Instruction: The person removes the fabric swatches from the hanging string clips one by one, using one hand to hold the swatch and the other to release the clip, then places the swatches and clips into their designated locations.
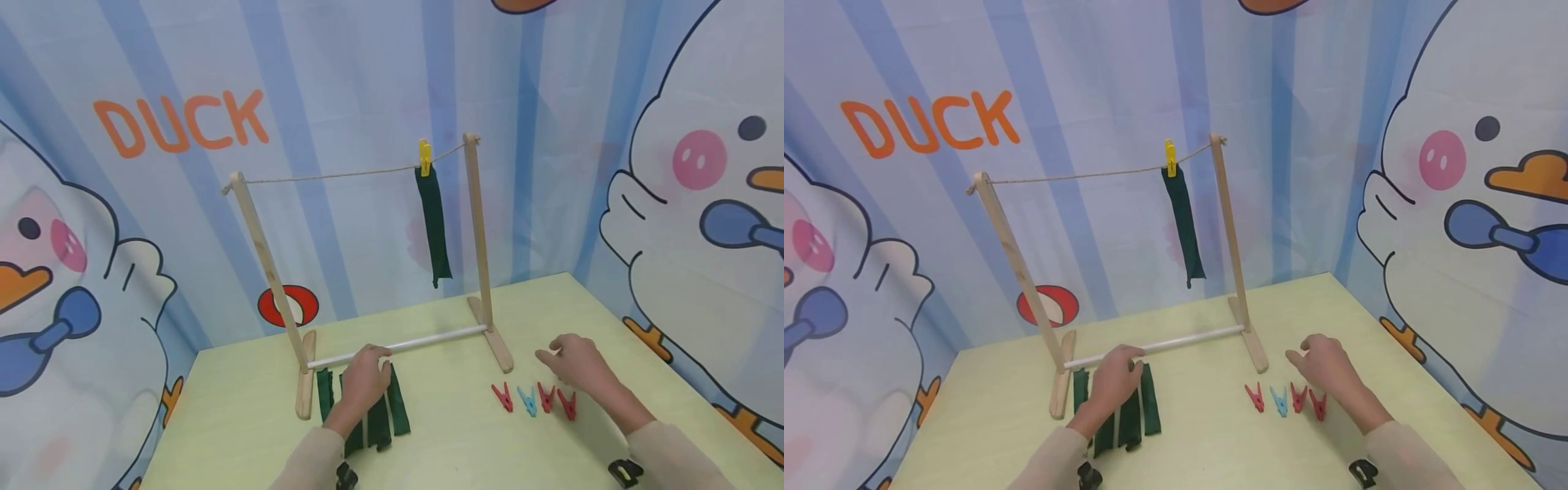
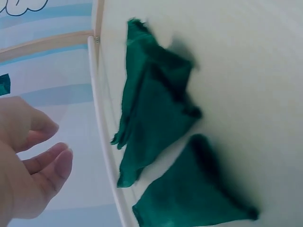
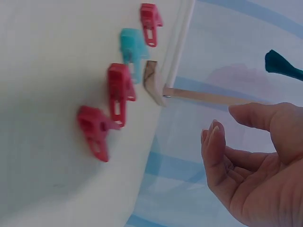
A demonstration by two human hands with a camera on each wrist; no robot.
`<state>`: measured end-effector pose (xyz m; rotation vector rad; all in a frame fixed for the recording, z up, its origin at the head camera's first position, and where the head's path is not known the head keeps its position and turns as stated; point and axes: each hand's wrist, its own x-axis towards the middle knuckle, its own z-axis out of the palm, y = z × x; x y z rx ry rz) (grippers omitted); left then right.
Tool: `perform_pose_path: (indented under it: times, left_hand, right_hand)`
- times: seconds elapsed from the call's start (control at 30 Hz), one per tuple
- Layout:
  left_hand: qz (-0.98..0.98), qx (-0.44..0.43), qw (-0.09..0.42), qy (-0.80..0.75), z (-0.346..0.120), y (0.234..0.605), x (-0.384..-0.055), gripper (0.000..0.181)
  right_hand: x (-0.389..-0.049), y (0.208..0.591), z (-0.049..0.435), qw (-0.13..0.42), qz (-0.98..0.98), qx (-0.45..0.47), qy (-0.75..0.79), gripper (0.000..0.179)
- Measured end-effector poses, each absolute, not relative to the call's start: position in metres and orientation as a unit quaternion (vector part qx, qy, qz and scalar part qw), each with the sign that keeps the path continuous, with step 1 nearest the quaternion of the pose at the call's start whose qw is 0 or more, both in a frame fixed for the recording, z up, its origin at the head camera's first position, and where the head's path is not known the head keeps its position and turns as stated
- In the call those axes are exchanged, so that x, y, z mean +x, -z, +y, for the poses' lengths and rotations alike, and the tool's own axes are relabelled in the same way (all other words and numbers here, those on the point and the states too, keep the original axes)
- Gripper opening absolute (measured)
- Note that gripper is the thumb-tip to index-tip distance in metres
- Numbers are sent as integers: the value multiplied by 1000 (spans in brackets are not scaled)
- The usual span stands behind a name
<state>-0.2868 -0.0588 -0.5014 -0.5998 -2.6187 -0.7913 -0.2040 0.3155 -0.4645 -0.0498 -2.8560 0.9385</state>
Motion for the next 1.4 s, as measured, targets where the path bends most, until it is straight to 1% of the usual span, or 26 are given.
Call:
perform_pose_path:
  times: [0.23,0.4,0.57,0.83,0.97,1.4]
  left_hand:
    - [-899,-216,180,335,-62,491,-298,24]
    - [-865,-240,187,400,-65,486,-304,32]
    - [-839,-255,192,440,-62,475,-309,36]
    - [-821,-251,185,479,-55,447,-317,35]
    - [-821,-247,178,484,-52,437,-321,37]
    - [-795,-244,193,520,-32,411,-339,37]
  right_hand:
    - [-213,443,305,124,-944,20,-304,44]
    - [-217,433,298,134,-940,22,-313,43]
    - [-223,423,293,154,-937,28,-312,42]
    - [-234,399,283,181,-929,47,-319,40]
    - [-236,387,281,189,-924,47,-329,42]
    - [-250,338,257,218,-907,59,-356,40]
